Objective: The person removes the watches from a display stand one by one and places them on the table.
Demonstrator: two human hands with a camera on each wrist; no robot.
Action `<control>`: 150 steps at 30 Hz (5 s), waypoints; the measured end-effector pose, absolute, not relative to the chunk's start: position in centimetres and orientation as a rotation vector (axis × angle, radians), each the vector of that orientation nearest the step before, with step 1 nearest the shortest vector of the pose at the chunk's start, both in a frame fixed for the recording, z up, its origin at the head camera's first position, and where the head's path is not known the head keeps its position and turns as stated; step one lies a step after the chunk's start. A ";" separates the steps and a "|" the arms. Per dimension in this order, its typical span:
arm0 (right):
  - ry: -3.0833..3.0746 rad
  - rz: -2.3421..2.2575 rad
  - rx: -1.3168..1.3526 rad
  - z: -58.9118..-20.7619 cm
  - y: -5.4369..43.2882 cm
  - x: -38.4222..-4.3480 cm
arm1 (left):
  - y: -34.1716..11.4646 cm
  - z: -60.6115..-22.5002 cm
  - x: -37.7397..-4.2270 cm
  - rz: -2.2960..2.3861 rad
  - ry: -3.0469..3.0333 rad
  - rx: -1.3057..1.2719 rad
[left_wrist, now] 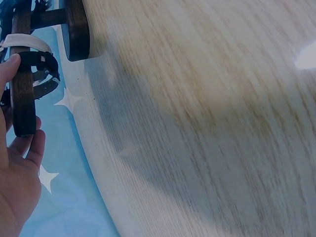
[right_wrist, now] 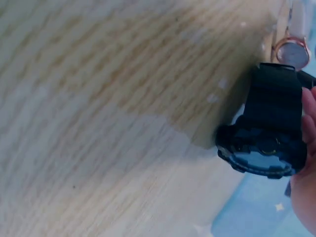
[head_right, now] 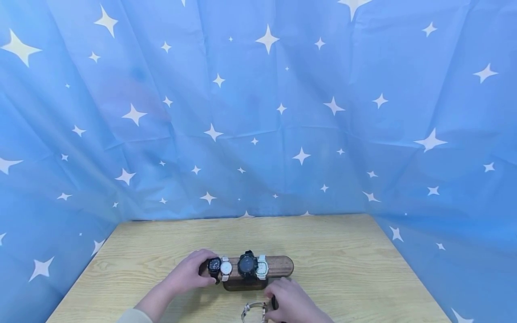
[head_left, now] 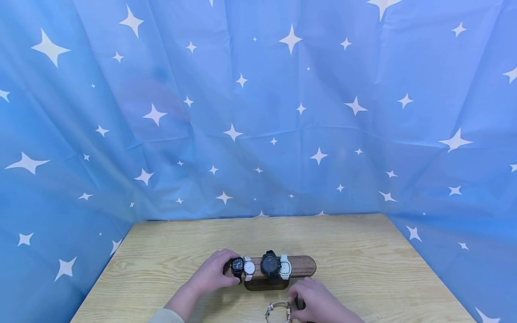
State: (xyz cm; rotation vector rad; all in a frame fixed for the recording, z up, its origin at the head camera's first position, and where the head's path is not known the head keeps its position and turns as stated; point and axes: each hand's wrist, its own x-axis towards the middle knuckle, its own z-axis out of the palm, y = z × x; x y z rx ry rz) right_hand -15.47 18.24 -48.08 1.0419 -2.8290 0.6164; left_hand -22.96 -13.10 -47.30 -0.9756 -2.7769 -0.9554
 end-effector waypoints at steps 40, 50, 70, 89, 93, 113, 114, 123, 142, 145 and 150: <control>-2.740 0.876 0.723 -45.6 18.4 -17.4 | -13.1 -47.5 -23.1 -0.956 -2.764 -0.984; -2.798 1.011 0.741 -45.4 18.1 -18.2 | -13.0 -47.3 -22.9 -0.956 -2.768 -0.979; -2.855 0.957 0.704 -45.6 17.4 -19.1 | -13.0 -47.3 -23.0 -0.929 -2.752 -0.976; -2.868 0.993 0.647 -45.8 17.3 -19.4 | -13.0 -47.5 -22.7 -0.957 -2.733 -0.974; -2.870 0.982 0.660 -45.7 17.4 -19.4 | -13.0 -47.6 -22.8 -0.971 -2.739 -0.988; -2.846 1.034 0.684 -45.8 17.4 -19.2 | -13.0 -47.5 -22.8 -0.970 -2.748 -0.981; -2.849 1.041 0.685 -45.7 17.4 -19.2 | -13.0 -47.5 -22.8 -0.968 -2.749 -0.980; -2.837 1.068 0.675 -45.6 17.9 -19.1 | -12.9 -47.4 -22.8 -0.967 -2.746 -0.981; -2.794 1.045 0.629 -45.8 19.1 -18.9 | -13.3 -47.5 -22.8 -0.975 -2.746 -0.980; -2.795 1.039 0.615 -45.8 19.2 -18.9 | -13.2 -47.5 -22.8 -0.972 -2.746 -0.980; -2.790 1.058 0.615 -45.8 19.4 -18.7 | -13.1 -47.8 -22.9 -0.955 -2.734 -0.991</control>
